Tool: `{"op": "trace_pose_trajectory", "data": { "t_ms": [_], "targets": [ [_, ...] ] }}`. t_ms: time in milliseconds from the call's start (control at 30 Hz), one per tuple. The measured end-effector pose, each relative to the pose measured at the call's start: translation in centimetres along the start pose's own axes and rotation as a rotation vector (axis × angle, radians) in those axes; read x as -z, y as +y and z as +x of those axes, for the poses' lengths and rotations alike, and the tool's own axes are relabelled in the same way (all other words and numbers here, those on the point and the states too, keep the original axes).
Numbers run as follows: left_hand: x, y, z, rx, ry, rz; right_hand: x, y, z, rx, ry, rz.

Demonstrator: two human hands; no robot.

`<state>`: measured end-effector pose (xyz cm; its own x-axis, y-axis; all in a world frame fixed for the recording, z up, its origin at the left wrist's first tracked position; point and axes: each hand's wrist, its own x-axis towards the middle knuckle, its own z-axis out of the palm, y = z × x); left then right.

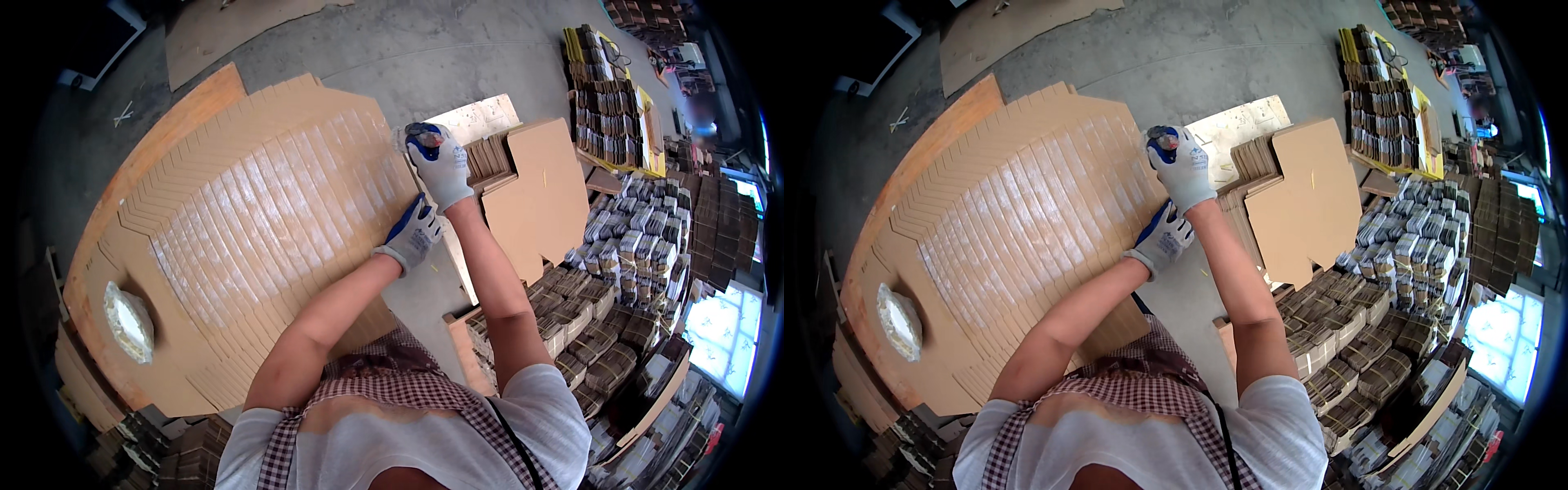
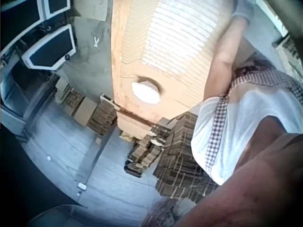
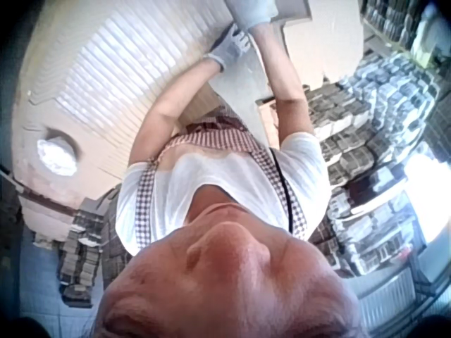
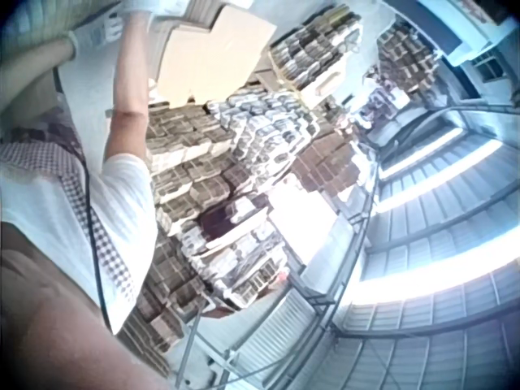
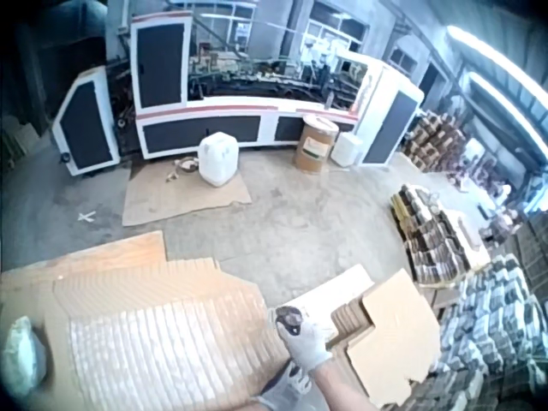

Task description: The person applies a white adhesive to a large cardboard sheet using a small tool, then folds the sheet into a box shape. They place a yellow printed insert into the box and fold the flaps to secure it.

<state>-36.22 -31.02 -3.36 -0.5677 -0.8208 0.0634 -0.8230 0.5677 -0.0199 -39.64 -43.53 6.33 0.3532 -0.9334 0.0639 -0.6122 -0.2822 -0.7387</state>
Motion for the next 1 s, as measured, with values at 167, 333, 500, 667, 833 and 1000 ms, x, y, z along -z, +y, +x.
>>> {"op": "trace_pose_trajectory", "data": {
  "t_ms": [167,333,500,667,833,1000],
  "targets": [
    [0.7,0.2,0.6,-0.002,-0.070,-0.023,-1.5,1.8,1.9,0.011,-0.059,-0.068],
    [0.9,-0.2,0.0,-0.002,-0.019,0.006,-1.7,0.1,3.3,0.039,0.072,-0.063],
    [0.8,0.0,0.6,-0.031,-0.014,-0.002,-2.9,1.8,5.7,0.014,0.027,-0.199],
    [0.7,-0.1,0.2,-0.050,-0.110,-0.013,-1.8,1.9,6.7,-0.044,0.208,-0.112],
    [-0.5,0.2,0.2,0.028,0.129,-0.030,-4.3,0.3,6.8,-0.169,0.159,0.267],
    [0.3,0.4,0.5,0.040,0.070,-0.034,-4.8,1.5,9.0,-0.063,0.262,-0.116]
  ]
}}
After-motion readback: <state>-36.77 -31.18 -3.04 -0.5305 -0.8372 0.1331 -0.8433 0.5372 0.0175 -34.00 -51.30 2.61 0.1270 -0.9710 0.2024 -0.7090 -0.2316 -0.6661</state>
